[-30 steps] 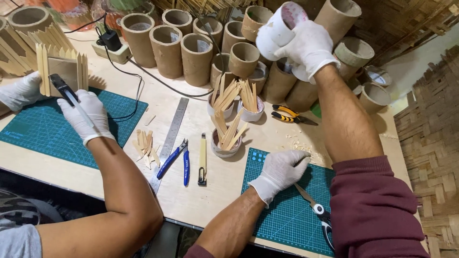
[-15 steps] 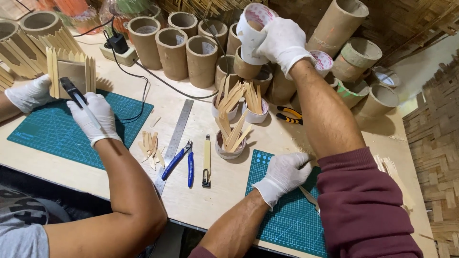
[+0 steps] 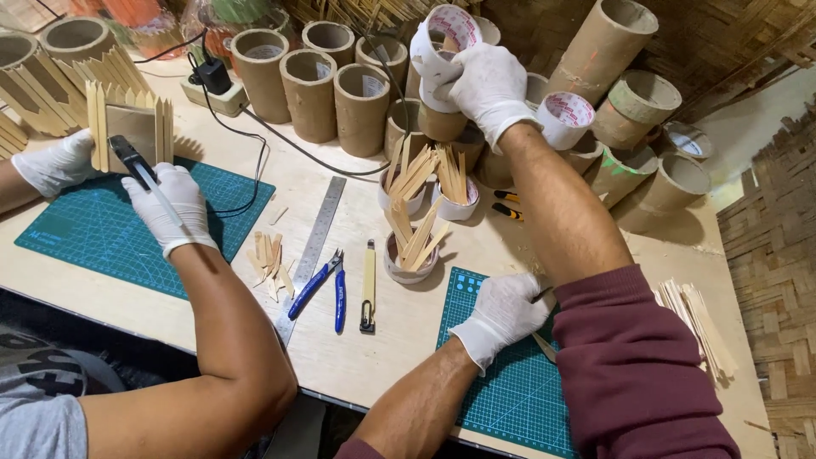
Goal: Cutting and assembling wooden sticks and paper components to create a decorative flower craft.
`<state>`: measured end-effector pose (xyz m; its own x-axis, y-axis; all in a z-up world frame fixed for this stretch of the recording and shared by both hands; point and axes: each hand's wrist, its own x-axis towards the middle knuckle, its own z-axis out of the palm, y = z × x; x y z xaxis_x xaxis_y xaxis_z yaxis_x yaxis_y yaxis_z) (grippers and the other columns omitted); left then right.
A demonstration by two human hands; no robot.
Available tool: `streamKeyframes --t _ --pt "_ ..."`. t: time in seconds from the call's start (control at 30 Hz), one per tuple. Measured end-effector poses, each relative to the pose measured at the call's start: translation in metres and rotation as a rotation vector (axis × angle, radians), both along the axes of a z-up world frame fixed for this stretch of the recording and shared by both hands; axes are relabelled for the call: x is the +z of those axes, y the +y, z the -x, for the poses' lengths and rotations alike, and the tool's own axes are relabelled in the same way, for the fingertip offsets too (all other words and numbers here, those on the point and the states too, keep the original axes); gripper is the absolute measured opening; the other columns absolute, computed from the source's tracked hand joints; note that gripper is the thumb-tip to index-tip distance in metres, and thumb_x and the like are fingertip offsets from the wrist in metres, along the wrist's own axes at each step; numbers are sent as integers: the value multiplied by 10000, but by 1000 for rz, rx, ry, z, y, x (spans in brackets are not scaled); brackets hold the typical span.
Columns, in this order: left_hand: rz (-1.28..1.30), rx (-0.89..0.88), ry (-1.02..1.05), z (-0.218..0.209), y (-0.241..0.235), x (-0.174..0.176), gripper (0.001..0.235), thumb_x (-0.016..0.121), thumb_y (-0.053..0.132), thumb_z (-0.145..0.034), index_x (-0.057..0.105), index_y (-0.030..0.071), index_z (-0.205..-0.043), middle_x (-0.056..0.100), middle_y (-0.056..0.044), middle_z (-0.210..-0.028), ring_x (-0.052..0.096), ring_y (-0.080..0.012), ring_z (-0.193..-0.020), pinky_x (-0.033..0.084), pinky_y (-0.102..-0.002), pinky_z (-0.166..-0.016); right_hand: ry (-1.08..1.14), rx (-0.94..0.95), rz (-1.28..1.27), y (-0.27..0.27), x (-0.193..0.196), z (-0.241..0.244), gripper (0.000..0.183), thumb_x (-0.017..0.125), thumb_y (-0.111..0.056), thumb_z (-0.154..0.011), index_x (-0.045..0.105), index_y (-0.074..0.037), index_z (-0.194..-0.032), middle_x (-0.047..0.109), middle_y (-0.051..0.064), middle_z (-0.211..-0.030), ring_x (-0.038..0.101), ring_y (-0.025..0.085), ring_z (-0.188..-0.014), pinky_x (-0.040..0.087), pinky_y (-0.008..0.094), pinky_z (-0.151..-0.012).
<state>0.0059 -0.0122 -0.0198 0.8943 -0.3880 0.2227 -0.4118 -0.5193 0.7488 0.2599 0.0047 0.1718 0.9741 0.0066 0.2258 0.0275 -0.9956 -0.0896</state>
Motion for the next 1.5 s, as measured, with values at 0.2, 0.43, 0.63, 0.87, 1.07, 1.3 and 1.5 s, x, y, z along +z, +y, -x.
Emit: streamKeyframes --t 0.2,0.43,0.63,0.87,1.07,1.3,1.5 --pt "135 -37 -102 6 10 17 244 538 315 -923 628 136 -783 706 -118 -747 686 -373 -726 514 -488 -606 -42 82 -253 -23 15 7 362 839 -483 -823 738 -209 -1037 749 133 -1064 683 361 -1003 508 457 -846" --pt "207 -6 -118 8 13 24 236 558 282 -927 609 146 -742 684 -96 -696 664 -334 -645 494 -456 -557 -3 51 -35 -25 12 0 337 789 -492 -864 703 -185 -971 734 147 -1009 668 422 -972 525 539 -782" --pt "122 -26 -47 6 12 20 276 525 347 -921 736 170 -905 754 -104 -832 711 -357 -790 547 -470 -637 37 19 -66 -18 12 -2 349 695 -419 -795 664 -176 -1044 713 187 -1058 649 451 -1002 515 545 -824" --pt "139 -44 -52 7 16 26 221 521 338 -946 705 215 -936 753 -68 -853 715 -318 -799 546 -443 -651 -25 143 -50 -13 29 14 561 677 -436 -814 563 -201 -1311 701 191 -1167 629 485 -1040 499 576 -832" --pt "182 -3 -179 5 13 20 231 560 371 -972 731 215 -967 764 -39 -925 731 -282 -848 548 -413 -662 -98 252 -78 -34 58 87 596 679 -475 -893 585 -176 -1399 707 146 -1036 635 437 -970 462 549 -783" --pt "315 220 -213 -21 -3 -34 259 674 377 -924 784 239 -1114 802 24 -1019 749 -165 -753 583 -330 -724 5 505 -211 -105 63 242 776 458 -630 -974 574 -14 -1432 640 210 -1390 604 317 -1291 436 429 -1035" --pt "414 176 -276 -22 14 -6 197 681 239 -951 792 201 -1110 788 -99 -963 759 -255 -923 621 -373 -789 67 208 -432 -180 -26 371 402 615 -90 -911 686 -18 -1300 696 316 -1204 643 483 -1156 502 577 -1002"
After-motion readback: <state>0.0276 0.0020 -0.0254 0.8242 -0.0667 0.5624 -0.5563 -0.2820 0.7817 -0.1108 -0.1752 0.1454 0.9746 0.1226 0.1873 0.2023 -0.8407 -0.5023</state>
